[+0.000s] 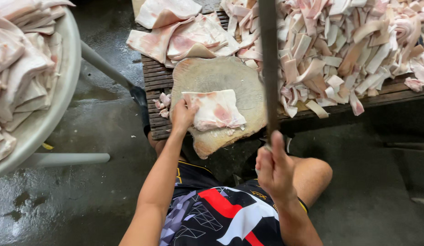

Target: The person slices sheets of pork skin into thin strips using a large cleaver on a wooden block, handling several pieces and moving them to a pile.

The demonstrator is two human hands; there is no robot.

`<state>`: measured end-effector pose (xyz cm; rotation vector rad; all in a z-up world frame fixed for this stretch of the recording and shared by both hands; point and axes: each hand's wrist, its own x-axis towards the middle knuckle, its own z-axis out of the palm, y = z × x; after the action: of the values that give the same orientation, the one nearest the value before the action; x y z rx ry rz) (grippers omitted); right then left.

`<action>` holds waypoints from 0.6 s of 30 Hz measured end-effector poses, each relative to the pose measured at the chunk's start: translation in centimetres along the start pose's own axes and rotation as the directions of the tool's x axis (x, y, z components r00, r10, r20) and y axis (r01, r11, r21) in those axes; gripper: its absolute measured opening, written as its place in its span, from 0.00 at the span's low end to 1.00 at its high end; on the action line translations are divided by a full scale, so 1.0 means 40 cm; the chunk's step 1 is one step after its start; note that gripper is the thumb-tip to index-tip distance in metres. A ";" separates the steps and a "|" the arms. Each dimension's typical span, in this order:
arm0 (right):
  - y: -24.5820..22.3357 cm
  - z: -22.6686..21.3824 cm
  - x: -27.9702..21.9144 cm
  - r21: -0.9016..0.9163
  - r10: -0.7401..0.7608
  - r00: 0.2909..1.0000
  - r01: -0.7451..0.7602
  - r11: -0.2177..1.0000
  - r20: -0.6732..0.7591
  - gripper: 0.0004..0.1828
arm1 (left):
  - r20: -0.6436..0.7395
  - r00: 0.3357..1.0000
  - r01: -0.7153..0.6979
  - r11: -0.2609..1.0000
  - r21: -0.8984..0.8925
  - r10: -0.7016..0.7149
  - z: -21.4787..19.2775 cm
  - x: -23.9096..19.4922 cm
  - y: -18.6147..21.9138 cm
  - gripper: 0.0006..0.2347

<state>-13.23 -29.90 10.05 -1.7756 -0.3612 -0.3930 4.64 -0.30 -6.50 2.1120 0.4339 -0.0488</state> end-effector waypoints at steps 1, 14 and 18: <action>0.002 0.000 -0.001 -0.006 0.004 1.000 -0.004 1.000 -0.004 0.34 | 0.008 1.000 -0.001 1.000 0.000 0.001 -0.003 0.000 0.004 0.18; 0.247 0.078 -0.051 -0.511 0.431 0.894 -0.318 0.799 0.118 0.30 | 0.269 0.963 0.159 0.816 -0.556 -0.004 0.015 -0.001 -0.097 0.09; 0.098 0.037 -0.022 -0.312 0.309 0.950 -0.282 0.907 0.042 0.30 | 0.301 0.951 0.239 0.777 -0.582 -0.067 0.030 0.022 -0.042 0.10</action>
<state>-12.19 -29.37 5.94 -2.1168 -0.0902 -0.1550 5.06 -0.21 -8.71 1.3919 0.3940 -0.2507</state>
